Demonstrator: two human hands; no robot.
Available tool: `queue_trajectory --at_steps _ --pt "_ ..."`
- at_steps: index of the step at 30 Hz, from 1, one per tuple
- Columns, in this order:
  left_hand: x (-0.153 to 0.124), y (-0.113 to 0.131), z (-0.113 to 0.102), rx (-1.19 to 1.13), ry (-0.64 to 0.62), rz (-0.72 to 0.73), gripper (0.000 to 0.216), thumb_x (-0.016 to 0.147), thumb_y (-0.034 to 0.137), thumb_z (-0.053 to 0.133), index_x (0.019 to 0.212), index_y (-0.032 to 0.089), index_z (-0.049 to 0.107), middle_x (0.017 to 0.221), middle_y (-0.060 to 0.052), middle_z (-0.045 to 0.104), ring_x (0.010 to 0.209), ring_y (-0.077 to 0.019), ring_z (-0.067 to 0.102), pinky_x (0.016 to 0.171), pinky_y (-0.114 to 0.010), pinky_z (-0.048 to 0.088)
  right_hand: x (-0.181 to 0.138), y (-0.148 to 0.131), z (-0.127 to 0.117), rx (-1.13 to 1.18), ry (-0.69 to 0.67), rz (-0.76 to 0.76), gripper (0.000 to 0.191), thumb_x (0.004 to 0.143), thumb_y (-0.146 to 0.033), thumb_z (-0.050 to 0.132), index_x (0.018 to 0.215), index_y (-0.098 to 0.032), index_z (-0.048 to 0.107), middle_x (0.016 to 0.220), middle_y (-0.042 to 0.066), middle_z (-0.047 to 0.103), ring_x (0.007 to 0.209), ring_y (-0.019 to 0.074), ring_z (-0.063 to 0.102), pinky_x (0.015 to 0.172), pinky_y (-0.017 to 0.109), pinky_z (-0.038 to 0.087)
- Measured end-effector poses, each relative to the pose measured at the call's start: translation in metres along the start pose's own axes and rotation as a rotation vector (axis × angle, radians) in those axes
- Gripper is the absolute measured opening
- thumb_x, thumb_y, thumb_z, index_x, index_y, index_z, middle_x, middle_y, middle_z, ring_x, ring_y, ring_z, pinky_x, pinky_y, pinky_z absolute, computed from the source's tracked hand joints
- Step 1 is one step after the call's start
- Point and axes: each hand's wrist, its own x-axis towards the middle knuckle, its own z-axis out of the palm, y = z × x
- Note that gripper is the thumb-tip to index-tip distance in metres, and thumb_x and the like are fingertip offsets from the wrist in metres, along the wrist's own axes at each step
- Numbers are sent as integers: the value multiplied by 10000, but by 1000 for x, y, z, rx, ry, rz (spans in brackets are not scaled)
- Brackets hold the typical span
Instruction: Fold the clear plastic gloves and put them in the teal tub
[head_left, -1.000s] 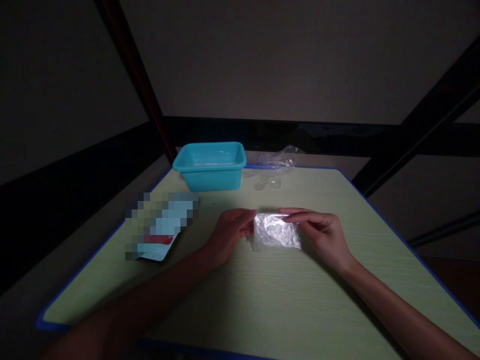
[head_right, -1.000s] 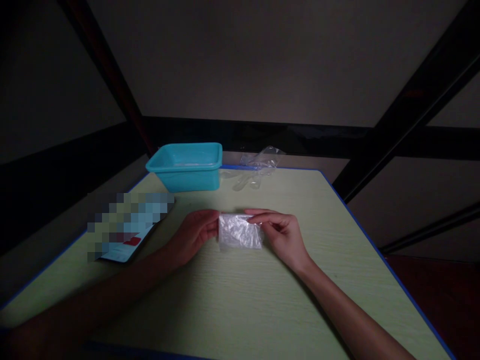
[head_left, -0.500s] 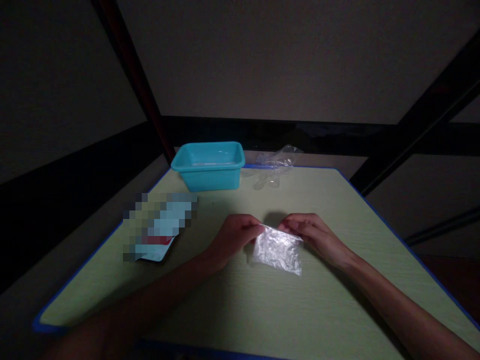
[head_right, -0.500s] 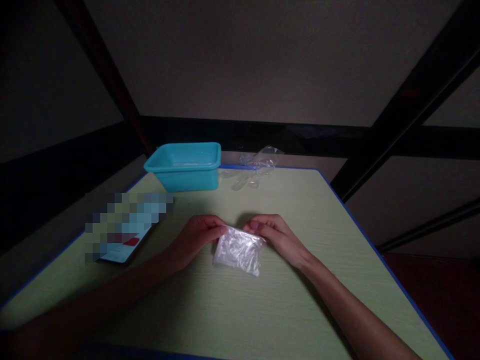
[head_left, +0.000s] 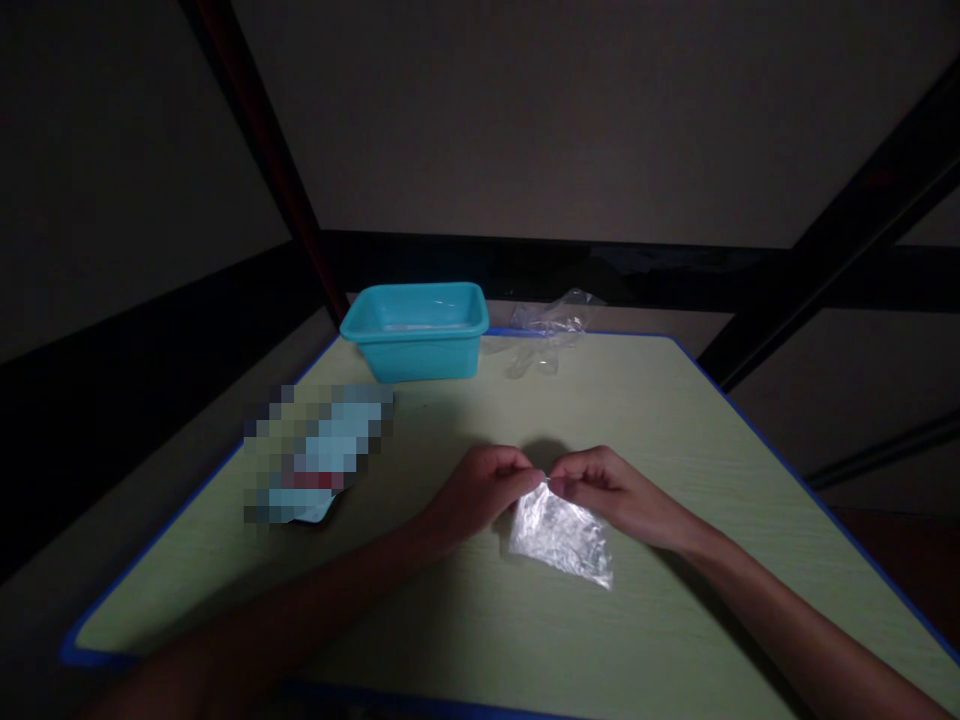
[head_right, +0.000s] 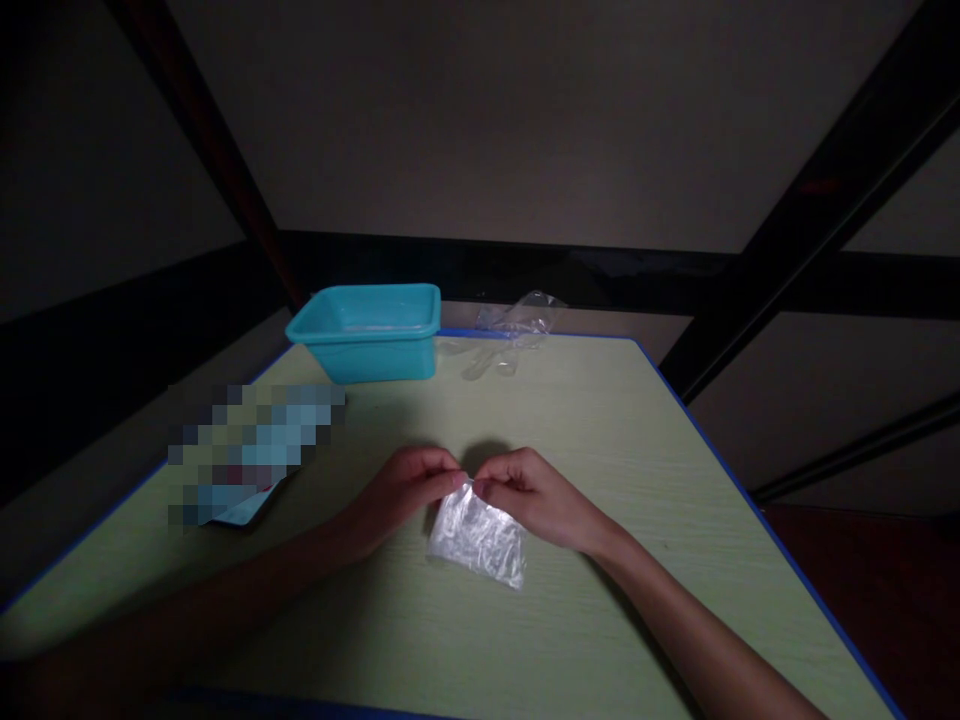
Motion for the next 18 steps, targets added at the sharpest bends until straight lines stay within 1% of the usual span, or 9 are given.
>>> queue_trajectory --at_steps 3,8,15,18 --pt "0 -1 1 7 -2 31 258 660 383 538 535 159 506 481 34 458 474 -85 391 475 -209 281 0 -1 -1 12 6 -9 260 779 -357 544 611 -158 543 524 -57 389 478 68 320 451 220 256" --pt "0 1 -2 -11 28 51 248 661 375 545 538 162 513 499 31 469 487 -90 407 495 -213 293 0 -2 -5 12 43 -4 249 756 -323 565 566 -164 537 505 -61 386 473 68 318 452 224 253" --pt "4 -3 -9 -63 43 43 257 665 391 559 563 160 513 503 32 459 483 -84 404 475 -202 286 -2 -3 -14 47 56 35 203 731 -276 573 557 -171 567 489 -51 469 456 75 401 463 220 334" --pt "4 -3 -11 -98 47 39 257 659 395 567 573 161 504 505 35 459 487 -85 423 479 -197 315 -4 -4 -19 62 67 67 179 715 -260 579 561 -169 585 494 -38 518 454 83 450 478 228 377"
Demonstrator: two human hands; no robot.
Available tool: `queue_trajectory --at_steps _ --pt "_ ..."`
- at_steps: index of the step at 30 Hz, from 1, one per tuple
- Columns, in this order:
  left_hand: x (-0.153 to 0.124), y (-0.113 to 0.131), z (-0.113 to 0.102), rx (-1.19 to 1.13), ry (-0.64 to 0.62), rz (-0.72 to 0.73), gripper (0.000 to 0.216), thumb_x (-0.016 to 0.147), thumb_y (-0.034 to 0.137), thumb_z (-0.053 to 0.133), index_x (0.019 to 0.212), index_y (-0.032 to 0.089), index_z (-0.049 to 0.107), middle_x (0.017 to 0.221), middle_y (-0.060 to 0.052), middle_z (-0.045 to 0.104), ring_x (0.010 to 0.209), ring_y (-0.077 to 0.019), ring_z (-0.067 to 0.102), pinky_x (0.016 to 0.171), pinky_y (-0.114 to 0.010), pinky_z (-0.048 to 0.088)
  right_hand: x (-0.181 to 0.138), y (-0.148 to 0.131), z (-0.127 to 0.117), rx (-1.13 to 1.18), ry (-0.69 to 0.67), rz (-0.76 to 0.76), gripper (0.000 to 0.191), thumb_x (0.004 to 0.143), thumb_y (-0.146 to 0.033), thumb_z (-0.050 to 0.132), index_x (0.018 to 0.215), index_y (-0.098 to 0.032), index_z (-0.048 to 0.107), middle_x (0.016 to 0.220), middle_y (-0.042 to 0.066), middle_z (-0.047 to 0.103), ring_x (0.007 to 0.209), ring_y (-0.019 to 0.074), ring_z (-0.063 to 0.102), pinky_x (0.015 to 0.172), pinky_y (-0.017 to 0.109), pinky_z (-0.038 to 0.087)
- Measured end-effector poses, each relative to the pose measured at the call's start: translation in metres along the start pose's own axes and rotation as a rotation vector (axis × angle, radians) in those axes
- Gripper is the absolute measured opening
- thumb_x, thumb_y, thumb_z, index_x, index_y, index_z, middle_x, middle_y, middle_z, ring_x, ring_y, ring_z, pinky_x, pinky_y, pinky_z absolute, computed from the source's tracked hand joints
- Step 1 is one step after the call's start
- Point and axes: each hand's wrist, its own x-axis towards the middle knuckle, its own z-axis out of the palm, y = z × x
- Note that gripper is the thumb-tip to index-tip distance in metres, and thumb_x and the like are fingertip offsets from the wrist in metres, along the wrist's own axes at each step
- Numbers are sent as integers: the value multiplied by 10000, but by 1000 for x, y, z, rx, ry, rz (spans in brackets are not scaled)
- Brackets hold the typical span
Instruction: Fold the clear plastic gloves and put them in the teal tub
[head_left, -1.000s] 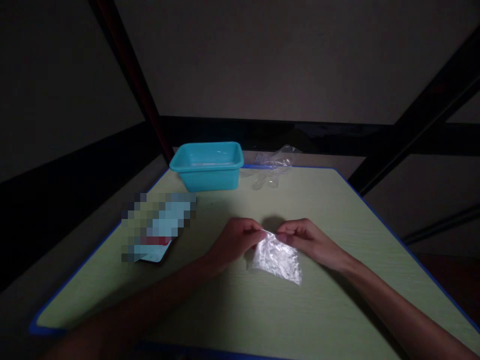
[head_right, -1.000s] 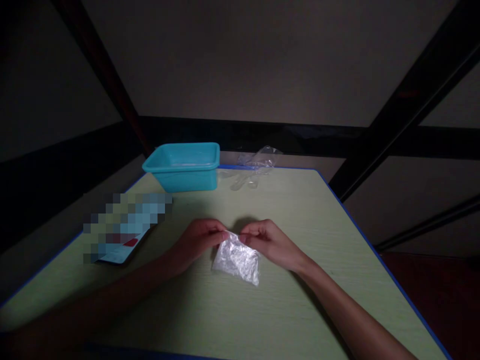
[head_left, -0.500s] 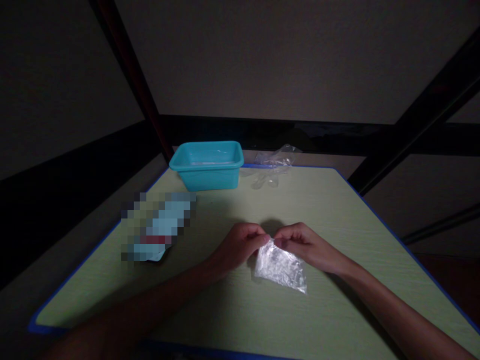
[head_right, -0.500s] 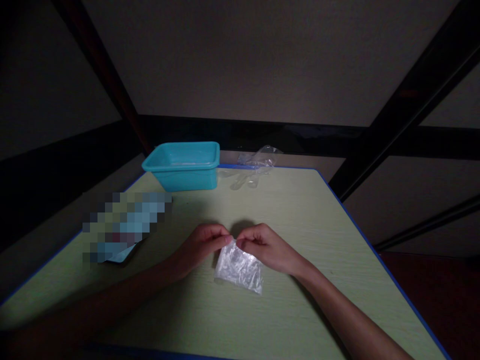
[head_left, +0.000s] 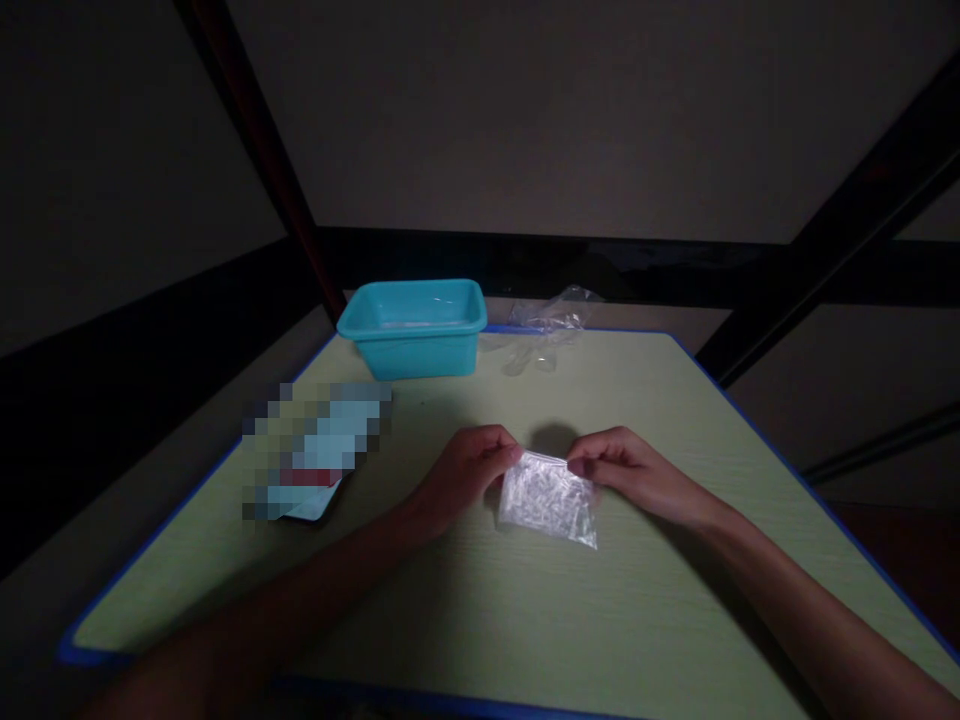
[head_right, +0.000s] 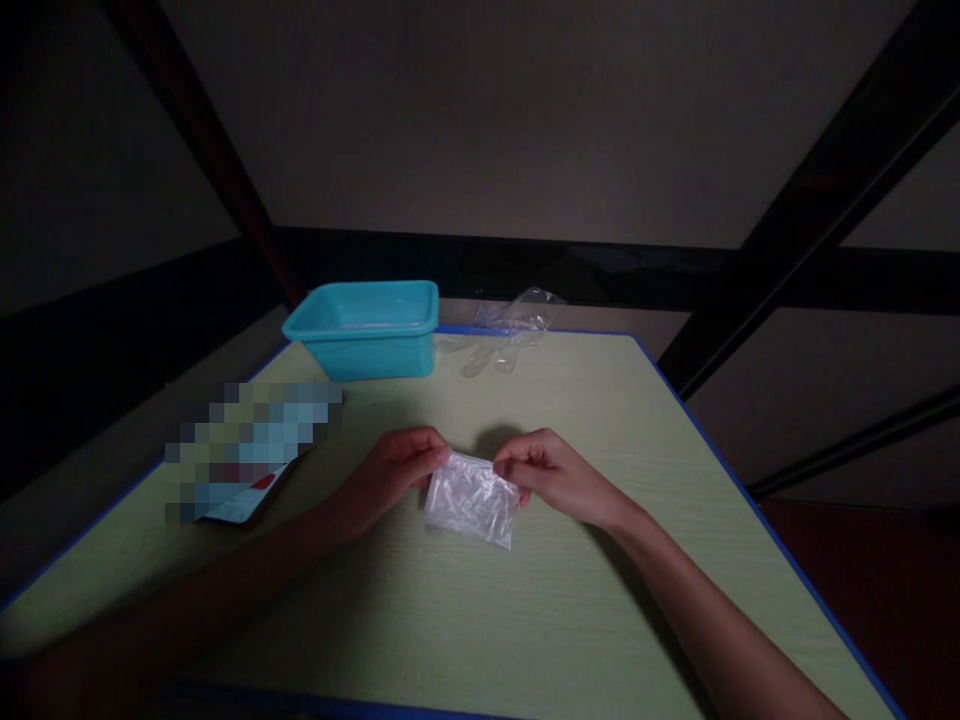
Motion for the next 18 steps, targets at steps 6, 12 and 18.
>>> queue_trajectory --at_steps 6,12,18 --pt "-1 2 1 -137 54 -52 275 630 394 618 584 155 490 532 38 489 495 -71 465 494 -186 390 0 1 -1 35 104 -7 168 712 -278 612 585 -169 599 514 -31 535 474 89 468 490 240 385" --pt "2 -3 4 -247 174 -93 351 584 438 694 594 156 487 534 38 516 487 -81 512 490 -198 433 9 9 15 187 260 -46 303 614 -305 744 799 -183 537 568 -59 535 482 77 454 459 214 327" --pt "1 -4 7 -374 144 -176 417 566 480 734 746 136 582 652 -31 648 564 -148 625 576 -266 487 12 12 21 171 421 -69 366 596 -297 728 853 -201 484 555 -73 510 458 79 445 441 223 333"
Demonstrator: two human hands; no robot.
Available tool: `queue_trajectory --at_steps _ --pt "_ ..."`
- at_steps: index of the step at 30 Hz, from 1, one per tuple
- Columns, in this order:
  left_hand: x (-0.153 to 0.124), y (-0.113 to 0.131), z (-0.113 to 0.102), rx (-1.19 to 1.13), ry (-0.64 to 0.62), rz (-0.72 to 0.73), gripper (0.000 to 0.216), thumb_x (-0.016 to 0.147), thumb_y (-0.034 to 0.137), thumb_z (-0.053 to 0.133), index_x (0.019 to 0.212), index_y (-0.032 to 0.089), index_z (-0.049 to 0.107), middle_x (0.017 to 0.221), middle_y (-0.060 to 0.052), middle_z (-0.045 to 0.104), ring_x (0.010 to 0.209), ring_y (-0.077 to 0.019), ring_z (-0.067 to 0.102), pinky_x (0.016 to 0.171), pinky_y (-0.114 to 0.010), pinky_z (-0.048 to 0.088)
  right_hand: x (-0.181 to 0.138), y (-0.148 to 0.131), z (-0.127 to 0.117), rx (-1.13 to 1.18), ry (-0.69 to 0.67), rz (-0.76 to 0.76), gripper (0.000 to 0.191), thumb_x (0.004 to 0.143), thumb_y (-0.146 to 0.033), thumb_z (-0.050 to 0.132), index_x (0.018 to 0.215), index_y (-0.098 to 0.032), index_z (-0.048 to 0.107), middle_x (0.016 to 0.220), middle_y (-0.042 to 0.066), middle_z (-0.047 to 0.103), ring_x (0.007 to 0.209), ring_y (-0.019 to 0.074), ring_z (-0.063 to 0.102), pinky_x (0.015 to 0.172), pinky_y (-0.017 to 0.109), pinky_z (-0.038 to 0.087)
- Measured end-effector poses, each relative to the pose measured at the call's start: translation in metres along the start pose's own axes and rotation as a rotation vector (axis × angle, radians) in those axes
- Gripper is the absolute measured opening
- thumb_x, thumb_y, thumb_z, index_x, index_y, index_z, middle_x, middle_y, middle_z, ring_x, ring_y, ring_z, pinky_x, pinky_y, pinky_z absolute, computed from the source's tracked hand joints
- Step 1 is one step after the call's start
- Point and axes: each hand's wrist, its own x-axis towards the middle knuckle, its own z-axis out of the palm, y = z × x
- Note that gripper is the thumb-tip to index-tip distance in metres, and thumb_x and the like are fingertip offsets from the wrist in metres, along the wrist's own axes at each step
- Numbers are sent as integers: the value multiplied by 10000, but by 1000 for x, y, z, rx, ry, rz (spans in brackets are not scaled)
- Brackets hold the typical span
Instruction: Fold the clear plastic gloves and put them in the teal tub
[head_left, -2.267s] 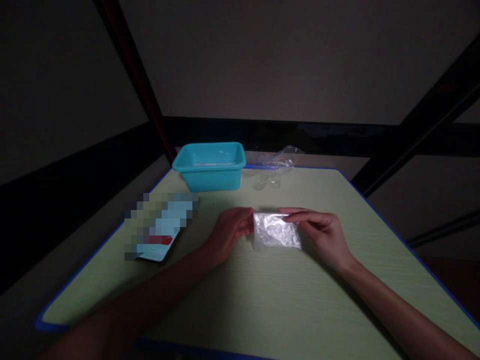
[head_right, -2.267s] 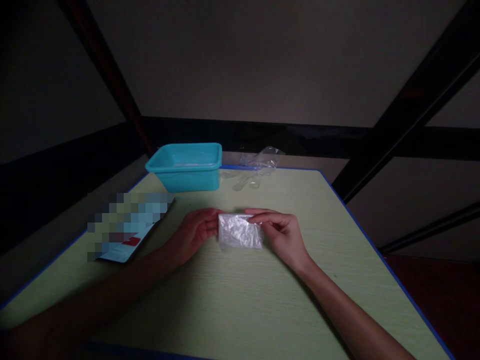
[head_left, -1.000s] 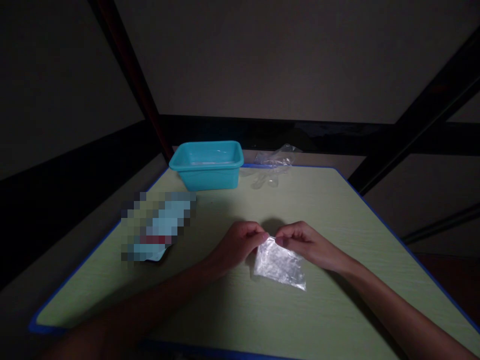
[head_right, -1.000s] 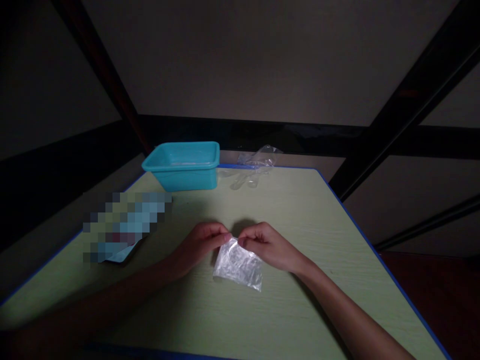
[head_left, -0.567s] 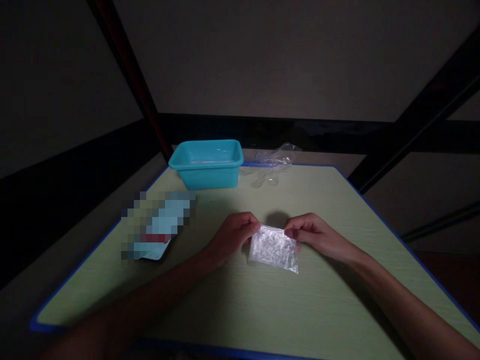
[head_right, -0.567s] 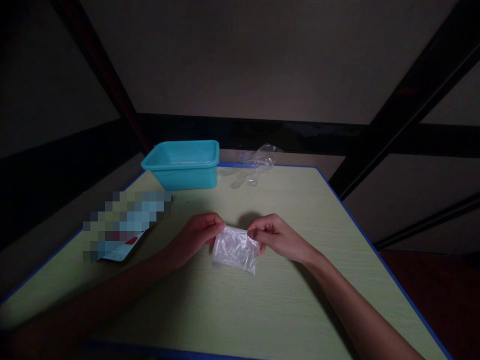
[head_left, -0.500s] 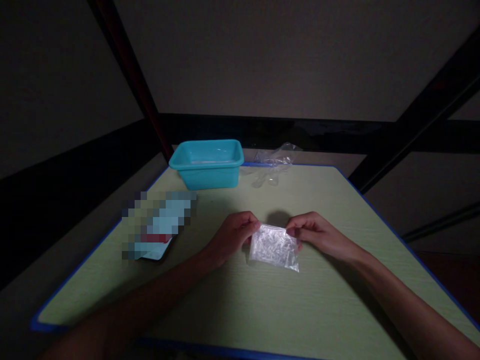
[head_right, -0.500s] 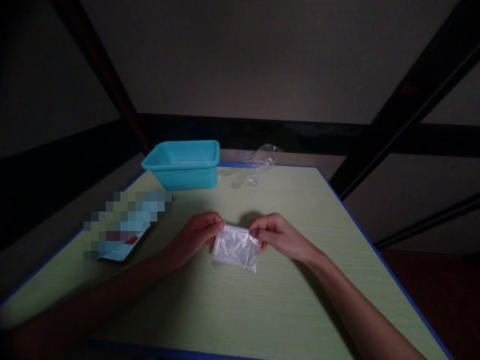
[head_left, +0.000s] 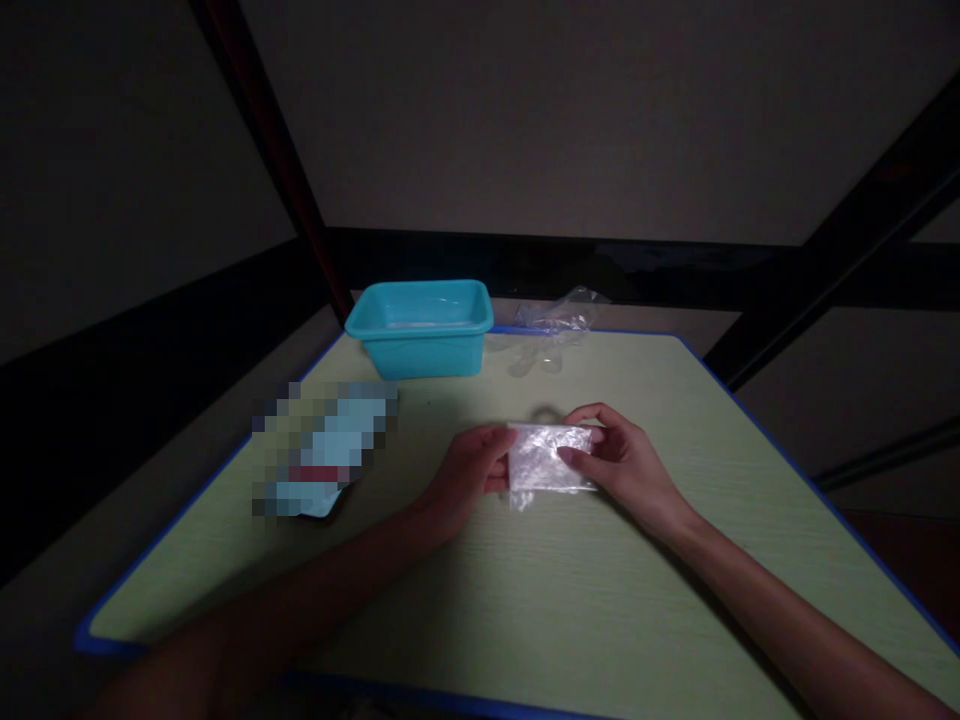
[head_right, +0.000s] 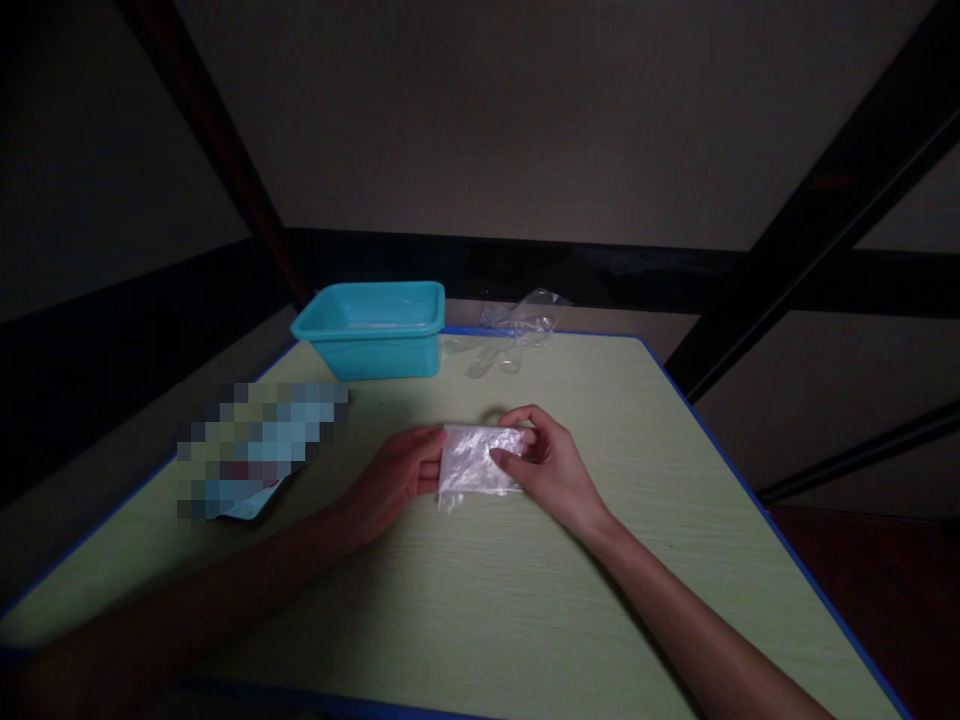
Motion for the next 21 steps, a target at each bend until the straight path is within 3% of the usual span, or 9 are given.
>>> queue_trajectory --at_steps 6,10,17,21 --pt "-3 3 1 66 -43 -39 255 573 277 748 735 113 639 701 -41 676 636 -154 659 658 -270 513 -2 -4 1 -41 121 -81 383 600 -284 703 896 -194 476 533 -88 471 447 75 424 410 216 312" --pt "-5 3 2 36 -49 -49 216 571 232 756 686 116 614 705 -29 668 634 -158 675 624 -244 511 -2 -6 1 -3 131 -79 423 602 -284 723 942 -202 485 535 -92 496 453 81 455 422 219 343" --pt "-6 8 4 36 4 -32 218 575 234 755 697 126 611 700 -20 676 651 -164 687 611 -226 508 1 -6 -3 258 30 164 387 543 -246 803 862 -174 598 687 -13 651 555 89 577 501 199 462" --pt "-4 11 2 58 29 16 192 595 232 723 716 129 615 701 -30 686 643 -162 677 611 -236 506 1 -4 -6 283 -90 267 282 548 -220 808 783 -153 669 637 -21 636 494 54 546 420 137 421"
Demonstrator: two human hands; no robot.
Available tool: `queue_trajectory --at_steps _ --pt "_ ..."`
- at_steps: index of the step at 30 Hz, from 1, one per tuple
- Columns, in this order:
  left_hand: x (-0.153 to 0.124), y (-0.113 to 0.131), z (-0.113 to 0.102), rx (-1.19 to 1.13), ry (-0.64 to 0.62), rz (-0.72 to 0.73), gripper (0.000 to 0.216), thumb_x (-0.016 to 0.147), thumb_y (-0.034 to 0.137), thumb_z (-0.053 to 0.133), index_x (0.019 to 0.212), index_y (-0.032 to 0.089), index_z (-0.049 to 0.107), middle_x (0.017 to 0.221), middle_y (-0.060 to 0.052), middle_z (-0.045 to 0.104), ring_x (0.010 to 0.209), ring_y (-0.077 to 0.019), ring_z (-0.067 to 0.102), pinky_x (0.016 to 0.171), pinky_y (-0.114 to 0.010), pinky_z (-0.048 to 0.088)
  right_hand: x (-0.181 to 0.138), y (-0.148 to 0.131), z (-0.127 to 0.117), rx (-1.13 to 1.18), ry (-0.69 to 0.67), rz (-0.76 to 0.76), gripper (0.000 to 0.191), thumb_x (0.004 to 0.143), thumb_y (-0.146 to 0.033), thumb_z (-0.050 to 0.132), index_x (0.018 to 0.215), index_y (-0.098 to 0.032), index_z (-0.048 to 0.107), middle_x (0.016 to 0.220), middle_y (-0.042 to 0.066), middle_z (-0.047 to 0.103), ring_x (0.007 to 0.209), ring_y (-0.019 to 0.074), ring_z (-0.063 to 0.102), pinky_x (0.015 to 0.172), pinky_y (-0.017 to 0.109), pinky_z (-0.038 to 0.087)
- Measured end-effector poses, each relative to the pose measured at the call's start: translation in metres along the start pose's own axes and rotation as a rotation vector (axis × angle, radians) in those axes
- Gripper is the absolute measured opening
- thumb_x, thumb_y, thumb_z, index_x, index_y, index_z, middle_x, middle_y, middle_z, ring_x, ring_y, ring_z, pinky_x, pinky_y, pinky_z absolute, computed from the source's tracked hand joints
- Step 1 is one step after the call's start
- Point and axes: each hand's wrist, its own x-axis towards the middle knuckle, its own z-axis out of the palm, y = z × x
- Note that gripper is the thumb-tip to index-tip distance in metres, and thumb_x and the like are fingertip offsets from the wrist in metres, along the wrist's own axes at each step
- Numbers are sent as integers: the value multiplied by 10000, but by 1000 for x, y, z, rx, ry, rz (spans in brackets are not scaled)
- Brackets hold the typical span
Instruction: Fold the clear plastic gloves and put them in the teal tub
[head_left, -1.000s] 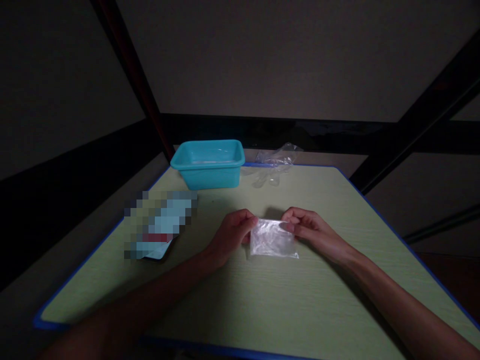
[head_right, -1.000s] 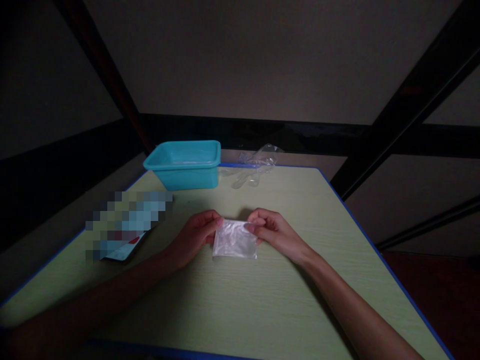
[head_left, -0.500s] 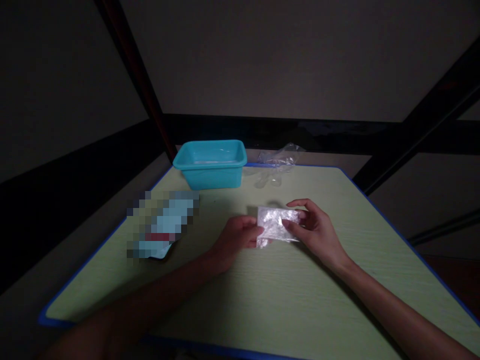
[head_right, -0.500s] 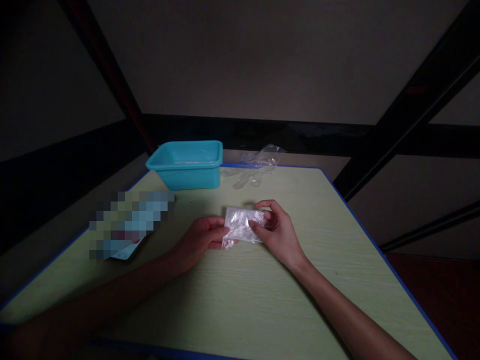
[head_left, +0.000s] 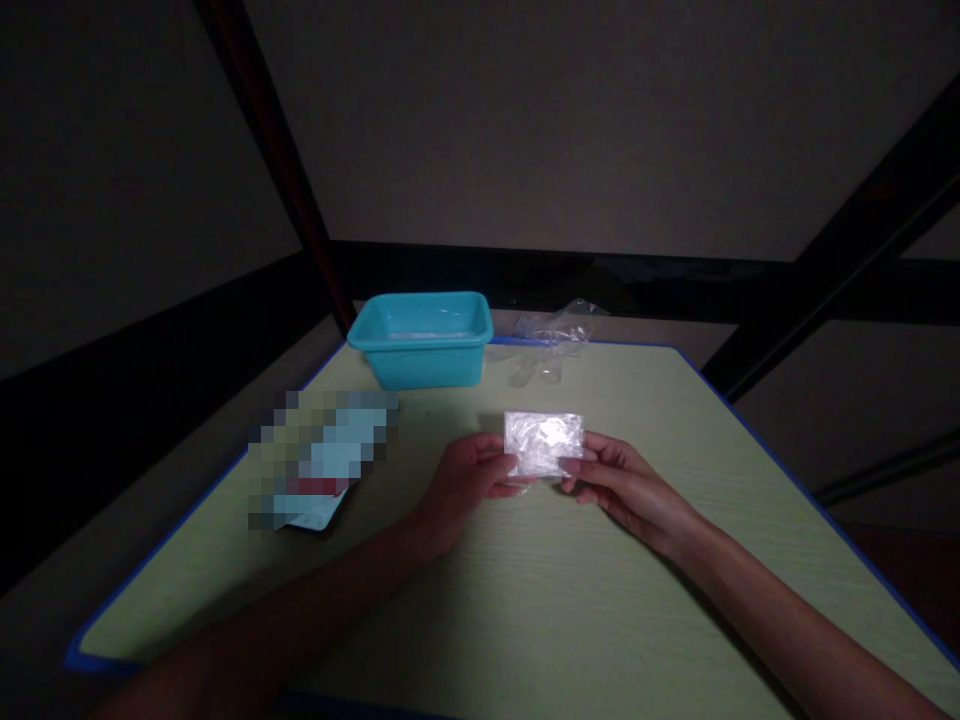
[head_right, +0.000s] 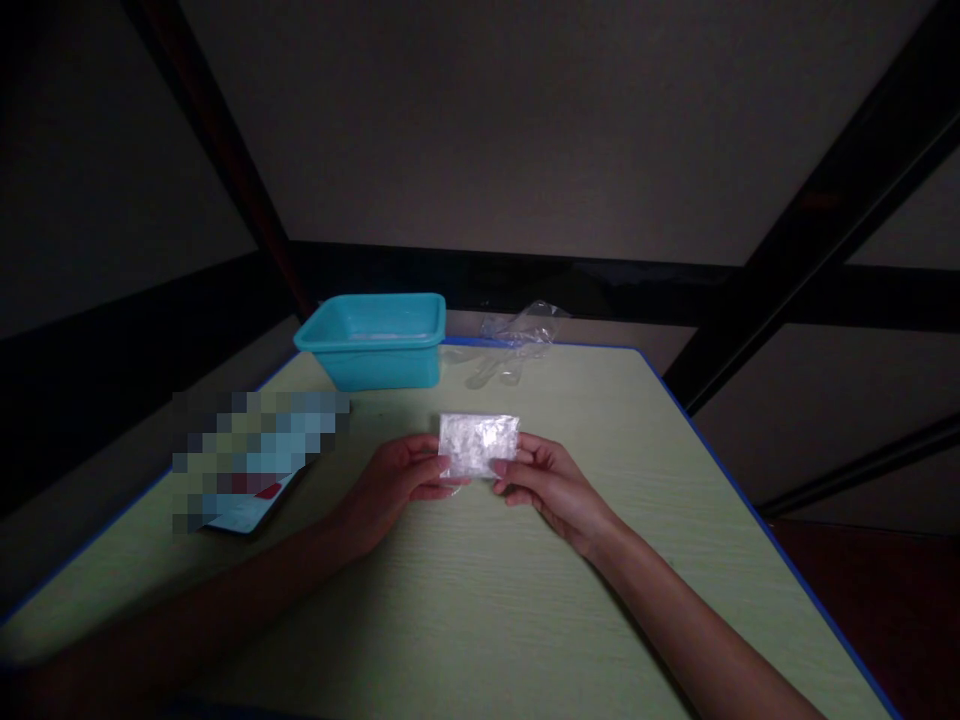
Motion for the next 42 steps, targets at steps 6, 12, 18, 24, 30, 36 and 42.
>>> queue_trajectory --at_steps 6,12,18,24,30,36,42 --pt "1 1 -5 253 14 298 66 685 170 598 691 146 658 657 -26 690 686 -173 669 645 -250 500 -1 1 -4 -20 -16 -38 166 553 -219 812 659 -171 694 635 -10 662 544 69 594 457 131 442" --pt "-4 5 -10 518 -112 736 239 705 51 546 694 206 729 1133 -51 668 1163 -212 554 1014 -329 382 -2 -5 -11 128 -147 -75 154 593 -176 733 744 -203 727 1092 35 682 869 138 653 699 204 511" --pt "2 -3 -16 587 -206 795 314 688 -12 530 744 218 737 1271 -36 582 1249 -212 474 1058 -370 337 -1 -5 -16 192 -278 5 241 752 -370 639 920 -198 625 774 17 688 662 135 646 646 258 510" --pt "7 -11 -17 525 -301 755 316 687 -8 545 770 221 745 1289 -39 566 1229 -203 490 1059 -362 337 -1 -2 -24 -106 -415 -135 285 706 -294 752 852 -183 534 735 -24 631 569 50 528 512 153 366" --pt "9 -15 -16 461 -354 693 326 679 -3 541 767 231 750 1266 -43 581 1157 -210 546 995 -360 406 -2 0 -24 -222 -510 -126 246 684 -195 755 760 -170 522 691 -53 578 531 33 451 480 153 300" --pt "11 -19 -15 412 -382 697 305 682 -1 555 744 225 750 1215 -59 613 1108 -213 574 945 -348 442 -3 -3 -21 -308 -539 -101 213 676 -191 743 887 -183 710 739 -16 659 574 60 525 533 187 380" --pt "9 -18 -13 408 -357 687 311 670 -29 540 710 199 748 1183 -72 622 1051 -196 595 918 -318 453 -5 -1 -19 -344 -492 -71 185 670 -246 752 850 -208 747 731 -5 668 572 69 523 534 191 397"
